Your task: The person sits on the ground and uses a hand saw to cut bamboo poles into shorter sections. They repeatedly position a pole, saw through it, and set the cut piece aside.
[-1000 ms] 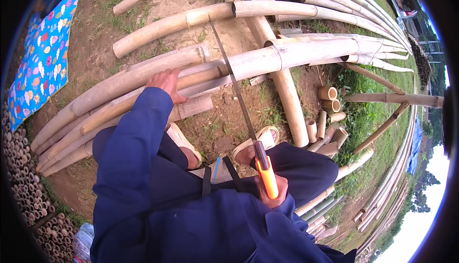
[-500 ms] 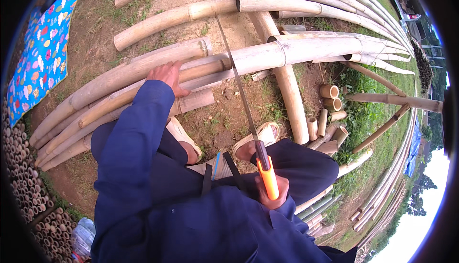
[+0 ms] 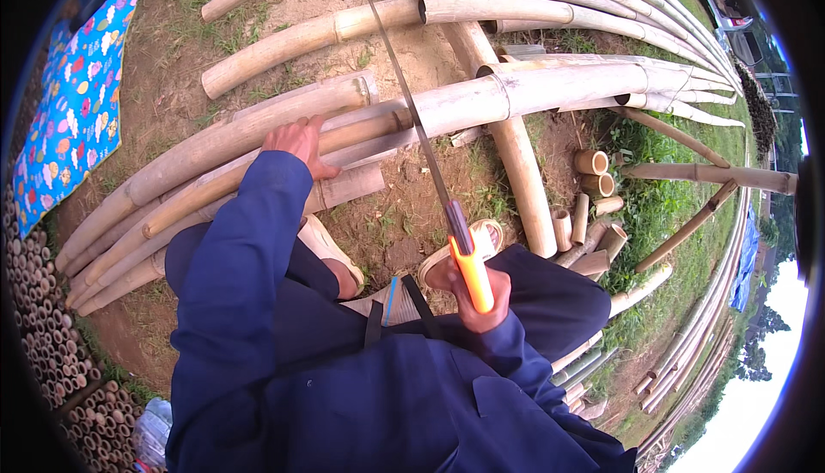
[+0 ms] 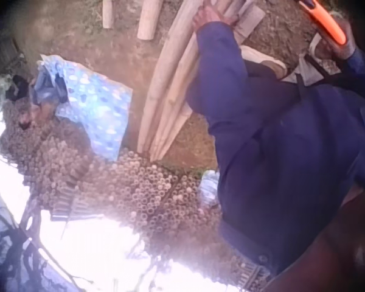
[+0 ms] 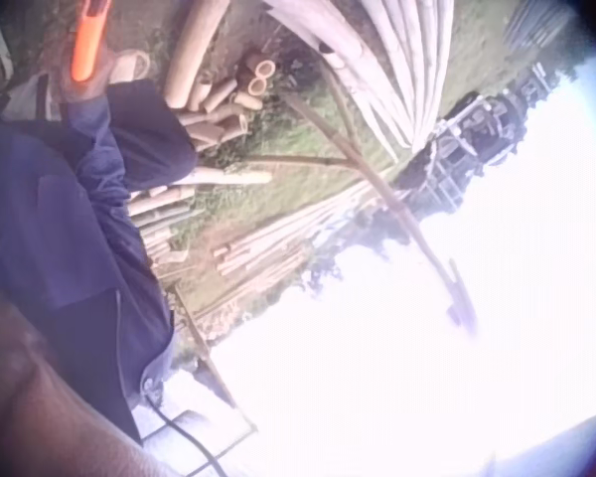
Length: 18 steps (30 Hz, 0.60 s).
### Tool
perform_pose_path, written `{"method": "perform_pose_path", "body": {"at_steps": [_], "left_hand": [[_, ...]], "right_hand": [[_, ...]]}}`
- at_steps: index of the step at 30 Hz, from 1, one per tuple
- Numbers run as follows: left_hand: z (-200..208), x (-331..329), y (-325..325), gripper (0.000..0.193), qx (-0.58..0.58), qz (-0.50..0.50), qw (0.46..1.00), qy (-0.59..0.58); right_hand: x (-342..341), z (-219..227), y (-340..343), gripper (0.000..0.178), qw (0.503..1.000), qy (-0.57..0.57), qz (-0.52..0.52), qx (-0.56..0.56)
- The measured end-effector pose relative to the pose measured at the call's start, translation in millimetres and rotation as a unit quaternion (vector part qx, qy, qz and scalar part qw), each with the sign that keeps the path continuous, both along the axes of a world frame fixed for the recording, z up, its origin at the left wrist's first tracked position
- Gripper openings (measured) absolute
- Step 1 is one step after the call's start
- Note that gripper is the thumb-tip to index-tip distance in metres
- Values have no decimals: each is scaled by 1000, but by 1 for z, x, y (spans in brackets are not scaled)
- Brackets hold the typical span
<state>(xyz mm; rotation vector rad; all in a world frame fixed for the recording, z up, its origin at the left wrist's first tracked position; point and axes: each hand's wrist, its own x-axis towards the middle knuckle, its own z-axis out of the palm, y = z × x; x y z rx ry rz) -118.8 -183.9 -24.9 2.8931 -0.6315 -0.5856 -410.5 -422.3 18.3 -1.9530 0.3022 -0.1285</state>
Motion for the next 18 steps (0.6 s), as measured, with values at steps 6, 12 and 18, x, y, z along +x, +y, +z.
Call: {"method": "perform_pose_path", "body": {"at_steps": [6,12,18], "left_hand": [[7,3,2,88,2,2,1000,6],[4,-2,-1,94,15,19,999,44],[6,0,1,94,-16,7,1000,9]], "right_hand": [[17,2,4,8,1000,-4,0,2],[-55,38,8,13,1000,13,-10,-5],[45,-1,7,23,998,0,-22,54]]}}
